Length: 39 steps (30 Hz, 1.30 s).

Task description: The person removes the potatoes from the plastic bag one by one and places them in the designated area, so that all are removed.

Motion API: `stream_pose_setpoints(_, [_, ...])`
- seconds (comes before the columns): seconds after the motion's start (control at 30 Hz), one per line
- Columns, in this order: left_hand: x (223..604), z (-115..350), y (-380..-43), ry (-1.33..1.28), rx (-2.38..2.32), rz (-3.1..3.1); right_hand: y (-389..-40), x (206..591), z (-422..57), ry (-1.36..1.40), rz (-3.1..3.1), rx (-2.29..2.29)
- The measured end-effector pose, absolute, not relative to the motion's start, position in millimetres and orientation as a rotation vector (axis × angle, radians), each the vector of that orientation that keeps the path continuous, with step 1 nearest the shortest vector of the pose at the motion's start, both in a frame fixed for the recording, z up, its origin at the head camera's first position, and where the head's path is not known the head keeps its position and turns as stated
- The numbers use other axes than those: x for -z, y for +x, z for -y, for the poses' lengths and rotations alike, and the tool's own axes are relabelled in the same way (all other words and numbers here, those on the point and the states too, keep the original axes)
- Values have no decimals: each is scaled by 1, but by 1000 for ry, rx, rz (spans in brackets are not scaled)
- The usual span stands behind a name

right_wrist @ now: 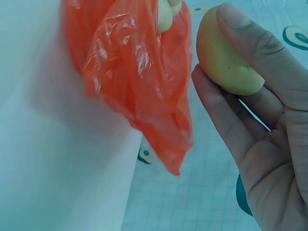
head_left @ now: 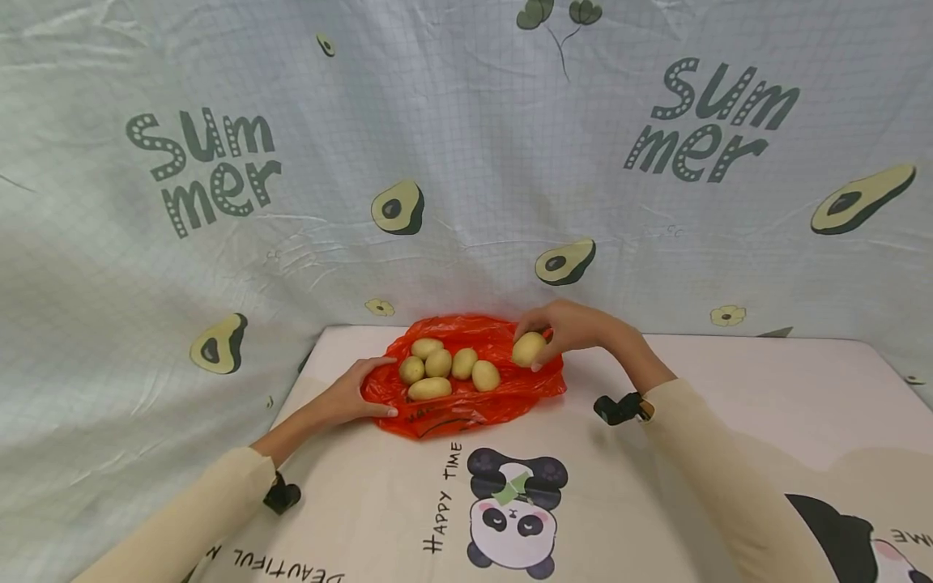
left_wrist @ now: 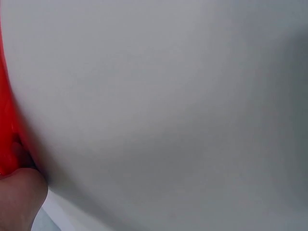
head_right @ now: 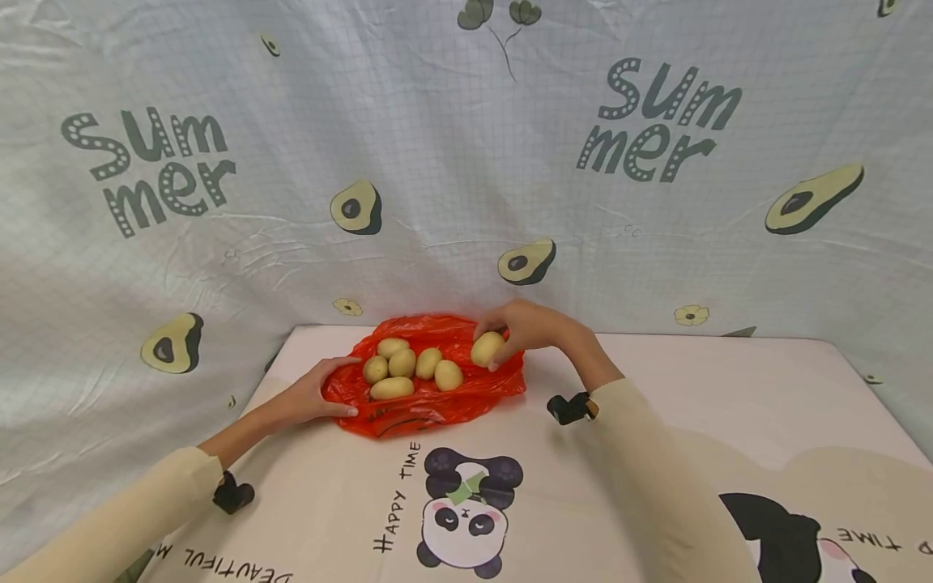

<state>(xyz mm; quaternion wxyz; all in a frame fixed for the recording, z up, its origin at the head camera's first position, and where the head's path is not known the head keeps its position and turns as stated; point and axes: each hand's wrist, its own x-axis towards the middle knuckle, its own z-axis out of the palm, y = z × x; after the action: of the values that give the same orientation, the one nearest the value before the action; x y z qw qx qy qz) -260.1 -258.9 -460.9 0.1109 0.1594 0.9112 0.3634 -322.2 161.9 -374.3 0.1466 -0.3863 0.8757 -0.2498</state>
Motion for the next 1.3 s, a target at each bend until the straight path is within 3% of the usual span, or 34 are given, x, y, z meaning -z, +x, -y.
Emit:
stream_pose_setpoints(0.63, [461,260,-263,494,-1066,-2675,-282,377,-218,-1025,-2635,845])
stream_pose_setpoints(1.3, [464,261,-262,507,-1074,-2681,-266,382,-262,-859,-2733,908])
